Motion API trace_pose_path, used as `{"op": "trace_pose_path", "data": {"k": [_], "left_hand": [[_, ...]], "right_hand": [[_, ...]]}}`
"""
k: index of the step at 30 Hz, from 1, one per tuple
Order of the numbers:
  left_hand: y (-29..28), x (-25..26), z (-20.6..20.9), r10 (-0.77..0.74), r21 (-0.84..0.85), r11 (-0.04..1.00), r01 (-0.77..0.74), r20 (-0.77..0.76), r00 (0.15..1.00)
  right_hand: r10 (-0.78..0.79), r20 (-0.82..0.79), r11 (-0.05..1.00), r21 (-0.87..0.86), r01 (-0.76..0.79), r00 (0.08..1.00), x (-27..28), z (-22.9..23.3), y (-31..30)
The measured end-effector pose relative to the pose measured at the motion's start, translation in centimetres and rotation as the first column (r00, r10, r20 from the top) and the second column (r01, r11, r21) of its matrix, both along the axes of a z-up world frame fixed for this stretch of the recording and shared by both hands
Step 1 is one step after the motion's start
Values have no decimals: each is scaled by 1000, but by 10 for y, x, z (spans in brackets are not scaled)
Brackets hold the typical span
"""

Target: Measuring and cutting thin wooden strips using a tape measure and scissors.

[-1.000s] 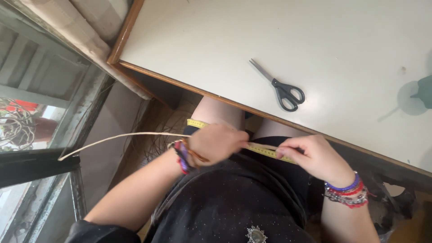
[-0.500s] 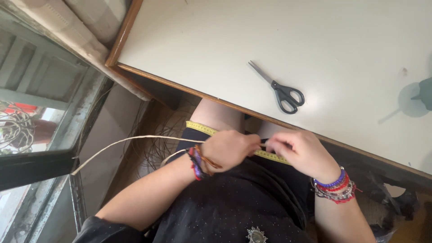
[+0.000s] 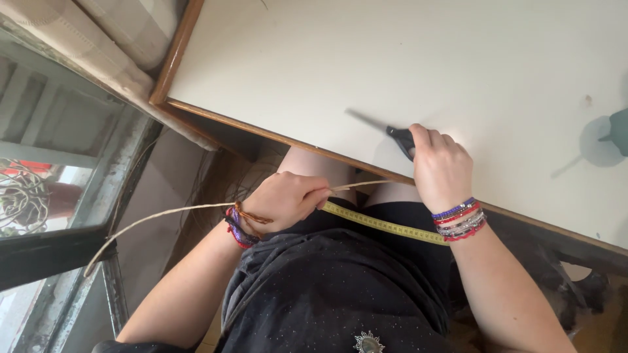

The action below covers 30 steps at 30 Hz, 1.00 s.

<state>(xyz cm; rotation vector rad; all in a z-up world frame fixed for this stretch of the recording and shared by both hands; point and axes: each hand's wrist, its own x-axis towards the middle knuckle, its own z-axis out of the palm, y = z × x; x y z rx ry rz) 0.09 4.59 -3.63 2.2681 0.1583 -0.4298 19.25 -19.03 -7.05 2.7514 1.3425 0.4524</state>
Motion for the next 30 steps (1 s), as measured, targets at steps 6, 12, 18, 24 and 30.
{"op": "trace_pose_path", "data": {"k": [6,12,18,24,30], "left_hand": [[21,4,-1,49,-26,998,-50,-17,999],[42,8,-7,178,-162,974,-157,125,976],[54,26,-6,206,-304,949,-81,408,889],[46,47,0,141,-390,920,31,406,903],[46,58,4,96,-383,923,43,335,937]], "right_hand": [[62,-80,995,82,-56,995,-8,14,15],[93,-717,962,243,124,691,-35,47,20],[96,-911,986,32,164,-402,-37,12,-7],[338,-856,911,192,366,-391,-46,21,33],[384,-887,886,276,374,-257,-42,35,50]]}}
